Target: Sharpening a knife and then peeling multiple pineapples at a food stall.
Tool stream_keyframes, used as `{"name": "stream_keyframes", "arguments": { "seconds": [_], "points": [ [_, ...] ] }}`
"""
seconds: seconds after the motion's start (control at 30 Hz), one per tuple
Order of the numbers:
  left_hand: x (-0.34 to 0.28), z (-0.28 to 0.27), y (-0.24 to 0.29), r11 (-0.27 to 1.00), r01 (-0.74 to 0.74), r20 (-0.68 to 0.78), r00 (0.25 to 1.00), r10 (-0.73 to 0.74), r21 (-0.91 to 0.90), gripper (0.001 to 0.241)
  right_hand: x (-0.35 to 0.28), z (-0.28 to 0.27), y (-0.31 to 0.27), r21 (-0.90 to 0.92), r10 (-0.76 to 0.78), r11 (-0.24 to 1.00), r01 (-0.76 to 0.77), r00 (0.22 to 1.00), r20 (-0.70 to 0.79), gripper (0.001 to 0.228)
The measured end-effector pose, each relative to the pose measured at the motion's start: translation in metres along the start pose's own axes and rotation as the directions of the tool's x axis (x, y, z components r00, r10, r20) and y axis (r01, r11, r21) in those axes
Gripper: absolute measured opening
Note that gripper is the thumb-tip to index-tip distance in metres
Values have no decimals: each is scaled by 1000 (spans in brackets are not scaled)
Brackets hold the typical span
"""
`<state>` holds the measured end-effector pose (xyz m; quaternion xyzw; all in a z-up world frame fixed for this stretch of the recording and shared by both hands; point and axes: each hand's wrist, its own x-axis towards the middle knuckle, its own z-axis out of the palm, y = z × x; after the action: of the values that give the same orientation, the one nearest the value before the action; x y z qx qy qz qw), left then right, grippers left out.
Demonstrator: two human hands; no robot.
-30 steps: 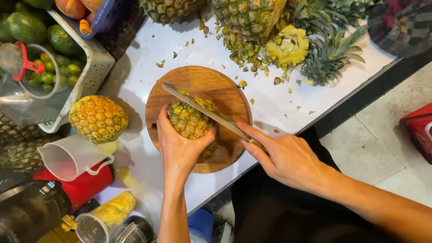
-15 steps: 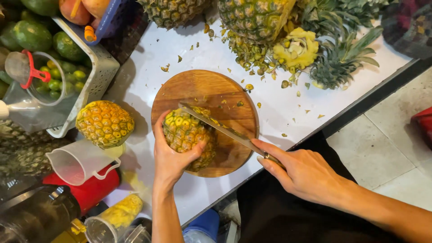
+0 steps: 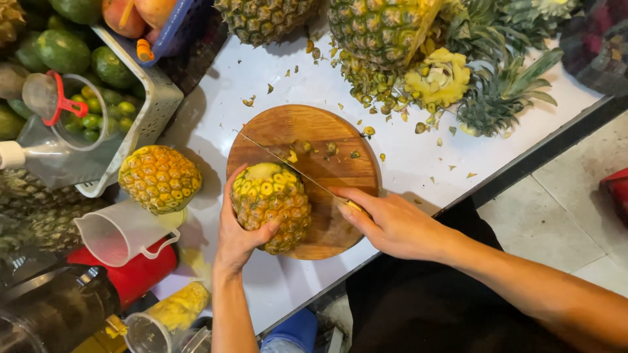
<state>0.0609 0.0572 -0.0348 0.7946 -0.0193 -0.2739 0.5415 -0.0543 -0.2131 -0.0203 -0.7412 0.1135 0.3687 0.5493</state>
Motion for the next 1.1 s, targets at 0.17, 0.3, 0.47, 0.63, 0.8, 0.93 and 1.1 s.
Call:
{"name": "stream_keyframes", "arguments": {
  "seconds": [0.17, 0.3, 0.47, 0.63, 0.8, 0.93, 1.1],
  "points": [
    [-12, -4, -10, 977, -16, -11, 1000, 14, -212, 124, -14, 8, 0, -21, 120, 993, -119, 992, 46, 53],
    [-31, 15, -28, 954, -97, -278, 960, 15, -284, 113, -16, -12, 21, -86, 106, 991, -102, 993, 48, 52],
    [-64, 59, 41, 797, 136, -602, 583, -545, -589, 129, -15, -33, 40, 143, 264, 963, -228, 907, -328, 46],
    [-100, 1, -11, 934, 3, -654, 715, 247, 356, 122, -33, -11, 25, 50, 180, 984, -173, 941, -285, 49],
    [-77, -20, 18, 511, -111, -14, 972, 235, 852, 154, -42, 6, 18, 33, 97, 995, -92, 958, -271, 47],
    [-66, 7, 39, 790, 125, -195, 981, -7, 600, 133, -60, 6, -1, -83, 136, 985, -153, 973, -188, 53],
    [-43, 69, 31, 827, -35, -252, 945, 210, 560, 123, -73, 9, -4, -130, 119, 980, -148, 970, -210, 53]
  ]
}}
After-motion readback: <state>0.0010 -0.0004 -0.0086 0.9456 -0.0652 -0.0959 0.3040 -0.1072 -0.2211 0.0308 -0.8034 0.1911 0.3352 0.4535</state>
